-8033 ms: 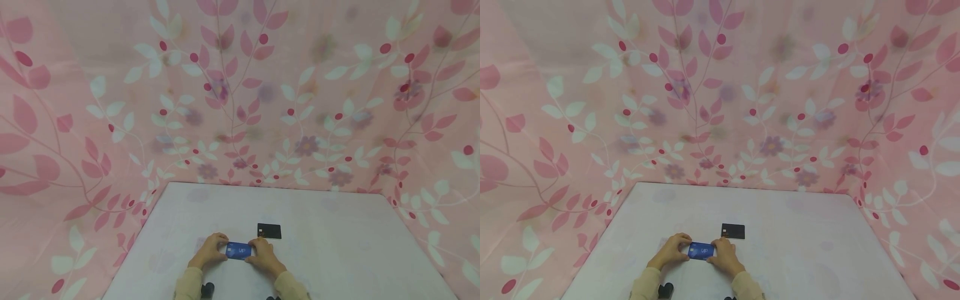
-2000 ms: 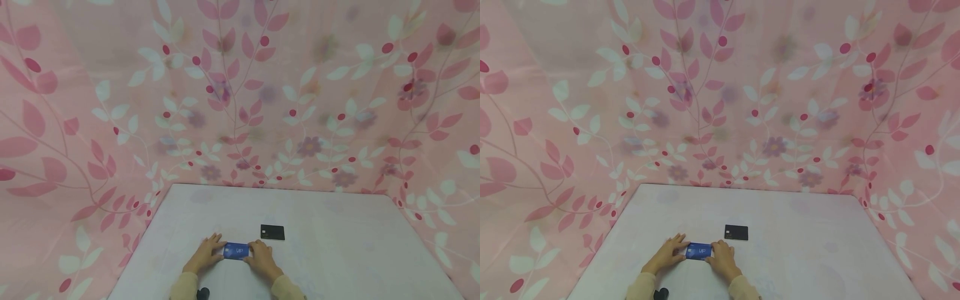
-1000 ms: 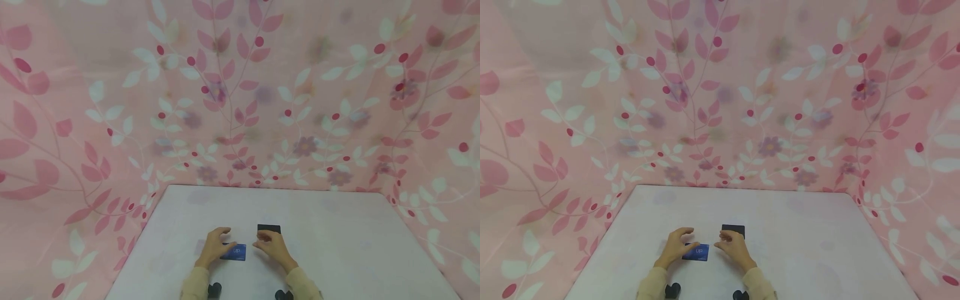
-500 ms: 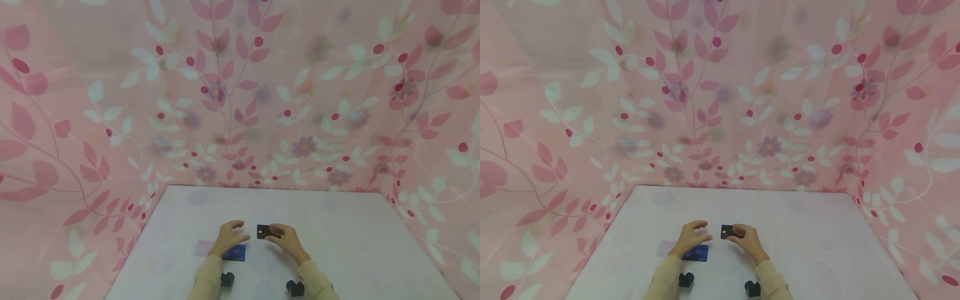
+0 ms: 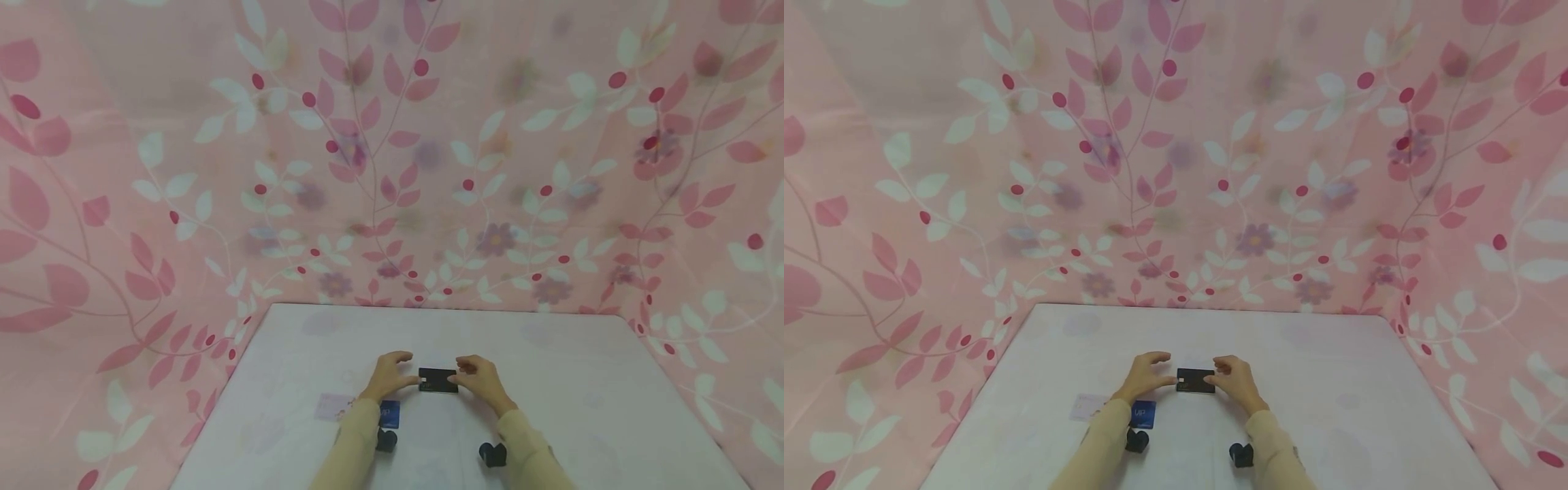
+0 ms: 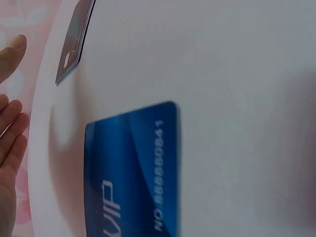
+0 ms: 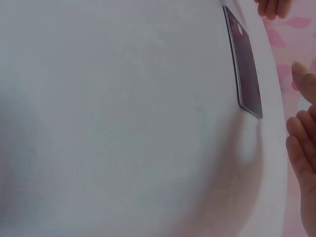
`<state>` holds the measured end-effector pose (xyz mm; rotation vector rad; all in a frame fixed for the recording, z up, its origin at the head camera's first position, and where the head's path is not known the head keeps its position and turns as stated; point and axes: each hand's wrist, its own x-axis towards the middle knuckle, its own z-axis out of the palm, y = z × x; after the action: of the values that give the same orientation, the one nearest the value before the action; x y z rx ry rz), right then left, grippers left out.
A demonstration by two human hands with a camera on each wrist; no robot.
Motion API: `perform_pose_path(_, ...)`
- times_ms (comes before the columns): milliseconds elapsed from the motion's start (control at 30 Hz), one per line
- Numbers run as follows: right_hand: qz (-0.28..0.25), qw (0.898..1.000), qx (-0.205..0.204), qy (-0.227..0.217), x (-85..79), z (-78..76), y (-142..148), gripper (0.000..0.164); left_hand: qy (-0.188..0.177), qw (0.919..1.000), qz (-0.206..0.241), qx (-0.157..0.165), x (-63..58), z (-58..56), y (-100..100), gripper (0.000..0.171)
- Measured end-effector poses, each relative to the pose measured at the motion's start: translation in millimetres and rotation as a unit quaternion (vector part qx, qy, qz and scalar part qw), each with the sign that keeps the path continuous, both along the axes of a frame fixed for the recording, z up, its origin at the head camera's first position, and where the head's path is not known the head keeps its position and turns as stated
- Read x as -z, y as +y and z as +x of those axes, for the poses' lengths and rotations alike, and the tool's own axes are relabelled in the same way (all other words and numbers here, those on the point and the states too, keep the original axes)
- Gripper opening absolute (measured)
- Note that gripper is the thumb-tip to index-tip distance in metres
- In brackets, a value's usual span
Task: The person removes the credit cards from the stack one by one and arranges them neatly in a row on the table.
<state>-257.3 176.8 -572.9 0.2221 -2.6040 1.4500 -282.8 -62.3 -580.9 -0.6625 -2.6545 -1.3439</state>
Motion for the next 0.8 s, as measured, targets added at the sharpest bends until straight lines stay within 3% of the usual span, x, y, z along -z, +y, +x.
perform_pose_path(200, 0.025, 1.0, -0.013, -0.005, 2.8, -5.3, 6, 0.047, -0.022, 0.9993, -0.029, 0.009, 1.5, -7.4, 9, 0.059)
perform_pose_path(433, 0.063, 0.997, -0.028, -0.02, 11.8, -7.6, 9, 0.054, -0.059, 0.9961, -0.066, 0.0, 4.2, -3.8, 18, 0.065)
perform_pose_path(800, 0.12, 0.991, -0.051, -0.035, 19.2, -7.3, 4, 0.061, -0.034, 0.9869, -0.157, 0.017, 13.4, -5.4, 24, 0.076)
